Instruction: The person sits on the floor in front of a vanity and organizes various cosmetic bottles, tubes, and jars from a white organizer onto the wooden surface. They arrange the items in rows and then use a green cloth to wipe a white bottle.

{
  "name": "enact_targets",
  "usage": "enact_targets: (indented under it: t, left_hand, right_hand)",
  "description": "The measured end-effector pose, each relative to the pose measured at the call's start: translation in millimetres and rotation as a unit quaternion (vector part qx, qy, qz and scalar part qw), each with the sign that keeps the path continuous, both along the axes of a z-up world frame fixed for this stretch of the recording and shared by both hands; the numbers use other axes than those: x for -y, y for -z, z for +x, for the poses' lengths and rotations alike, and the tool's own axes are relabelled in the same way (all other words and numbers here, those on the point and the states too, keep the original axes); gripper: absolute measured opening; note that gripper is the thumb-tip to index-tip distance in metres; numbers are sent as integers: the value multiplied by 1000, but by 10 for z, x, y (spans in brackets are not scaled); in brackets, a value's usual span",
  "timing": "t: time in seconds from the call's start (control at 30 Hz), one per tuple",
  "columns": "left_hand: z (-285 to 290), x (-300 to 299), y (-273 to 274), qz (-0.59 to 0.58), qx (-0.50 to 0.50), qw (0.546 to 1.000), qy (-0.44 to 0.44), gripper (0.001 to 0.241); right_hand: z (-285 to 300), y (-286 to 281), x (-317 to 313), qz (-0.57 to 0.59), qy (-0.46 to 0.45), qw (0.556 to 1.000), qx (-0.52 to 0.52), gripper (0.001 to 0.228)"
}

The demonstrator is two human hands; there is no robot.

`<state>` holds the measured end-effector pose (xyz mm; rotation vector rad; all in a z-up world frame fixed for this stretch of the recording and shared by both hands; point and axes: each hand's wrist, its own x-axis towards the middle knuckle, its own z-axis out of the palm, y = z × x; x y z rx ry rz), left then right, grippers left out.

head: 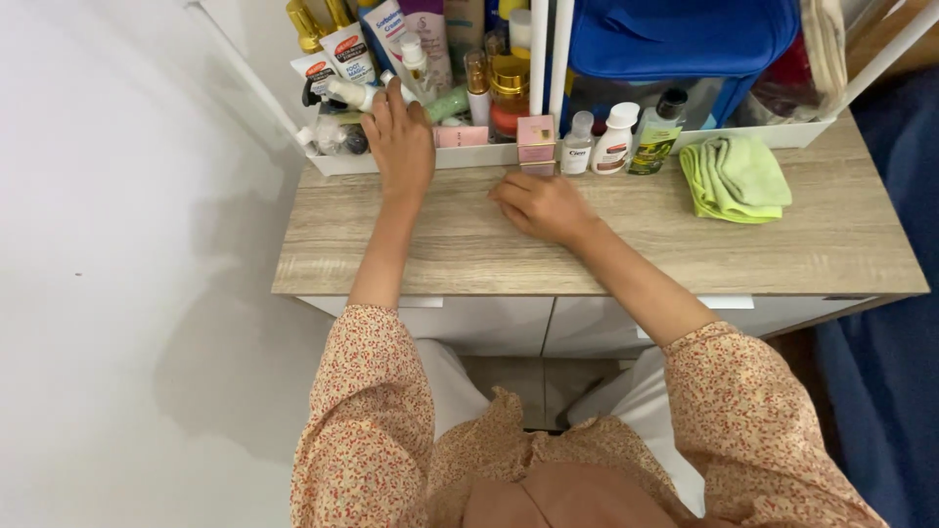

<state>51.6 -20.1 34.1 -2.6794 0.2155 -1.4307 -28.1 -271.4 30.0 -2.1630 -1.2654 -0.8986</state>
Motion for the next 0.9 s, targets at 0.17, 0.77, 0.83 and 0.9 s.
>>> enact_targets:
  t: [0.17, 0.77, 0.83, 0.9]
  left_hand:
    - [-119, 97, -132, 4, 32, 999, 25, 11]
    - [-1528, 363, -1086, -248, 77, 934, 244, 40]
    - [-1673, 477, -1075, -248, 78, 935, 242, 42]
    - [-1771, 595, -1037, -263, 19, 926, 270, 48]
  right_hand:
    - [3, -8, 14, 8, 26, 999, -18, 14]
    - [-83, -149, 74, 70, 41, 993, -88, 37]
    - [-110, -178, 93, 96, 35, 986, -133, 42]
    - [-114, -189, 117, 123, 7, 991, -57, 62]
